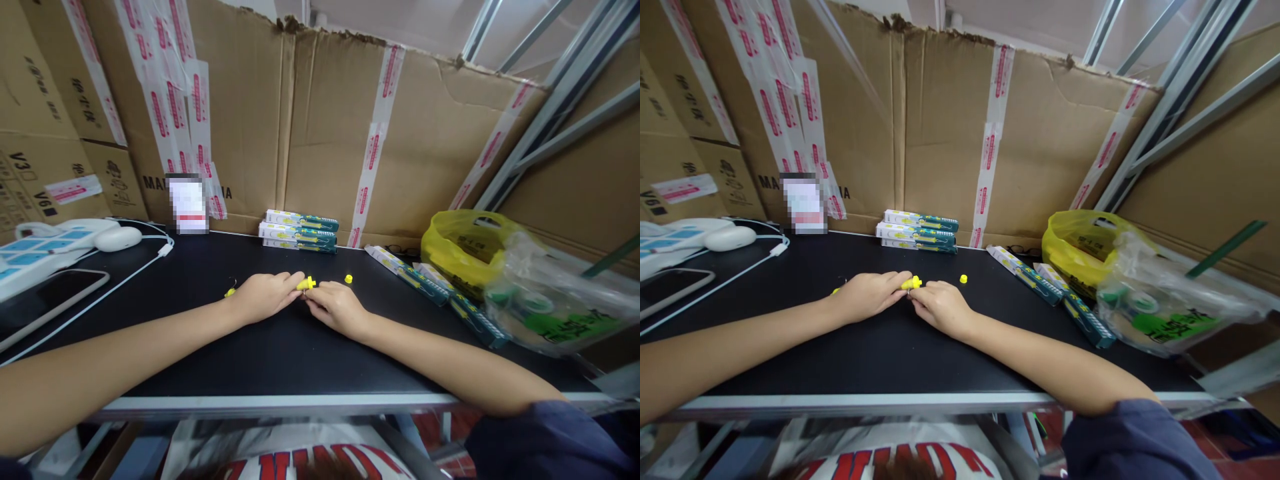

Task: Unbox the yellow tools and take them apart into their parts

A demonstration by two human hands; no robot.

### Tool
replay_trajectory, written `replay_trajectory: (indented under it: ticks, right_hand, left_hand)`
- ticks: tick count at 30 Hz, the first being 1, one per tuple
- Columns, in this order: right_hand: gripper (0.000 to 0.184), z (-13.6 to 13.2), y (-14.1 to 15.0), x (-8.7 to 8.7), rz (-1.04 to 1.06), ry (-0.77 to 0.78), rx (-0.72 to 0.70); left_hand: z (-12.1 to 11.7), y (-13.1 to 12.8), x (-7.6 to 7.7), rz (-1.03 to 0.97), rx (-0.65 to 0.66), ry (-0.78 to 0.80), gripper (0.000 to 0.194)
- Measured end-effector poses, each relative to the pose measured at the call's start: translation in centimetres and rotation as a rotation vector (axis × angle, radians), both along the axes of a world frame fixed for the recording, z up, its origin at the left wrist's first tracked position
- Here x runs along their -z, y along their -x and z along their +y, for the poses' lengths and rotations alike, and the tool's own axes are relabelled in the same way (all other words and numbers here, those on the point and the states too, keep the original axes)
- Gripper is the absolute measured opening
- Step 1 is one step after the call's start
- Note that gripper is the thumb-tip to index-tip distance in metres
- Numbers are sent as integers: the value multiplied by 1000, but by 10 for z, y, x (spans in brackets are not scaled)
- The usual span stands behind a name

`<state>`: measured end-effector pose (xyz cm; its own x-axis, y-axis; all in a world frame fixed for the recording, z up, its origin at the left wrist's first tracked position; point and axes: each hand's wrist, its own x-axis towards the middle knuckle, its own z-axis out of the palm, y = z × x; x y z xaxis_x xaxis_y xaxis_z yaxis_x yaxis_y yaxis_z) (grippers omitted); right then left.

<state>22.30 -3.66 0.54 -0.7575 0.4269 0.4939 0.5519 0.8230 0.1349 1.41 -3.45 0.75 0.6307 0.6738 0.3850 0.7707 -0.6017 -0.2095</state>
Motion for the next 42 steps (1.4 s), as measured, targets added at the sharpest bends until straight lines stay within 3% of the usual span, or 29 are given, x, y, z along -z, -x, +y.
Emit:
replay_trajectory:
  ticks: [7, 10, 12, 15, 17, 20, 26, 42]
  right_hand:
    - [25, -9, 3, -8, -105, -99, 53]
    - [28, -12, 3, -11, -67, -74, 39]
    - [26, -12, 2, -11, 17, 19, 54]
    - [14, -8, 0, -10, 233, 276, 82]
    - [7, -5, -1, -9, 347, 456, 26]
    - [21, -2, -1, -7, 419, 571, -123]
    - [22, -3, 0, -2, 482, 601, -259]
    - [15, -7, 3, -4, 437, 481, -174]
  left_hand:
    - [4, 3, 3, -78, 70, 3, 26]
    - [2, 3, 2, -125, 81, -10, 27]
    - [0, 3, 1, -147, 92, -15, 26]
    - [-2, 3, -1, -152, 124, -6, 23]
    - [-3, 3, -2, -150, 148, 0, 22]
    - [-3, 3, -4, -140, 164, 3, 22]
    - [-6, 3, -7, -129, 199, 31, 20]
    - [-9, 1, -6, -144, 240, -1, 21]
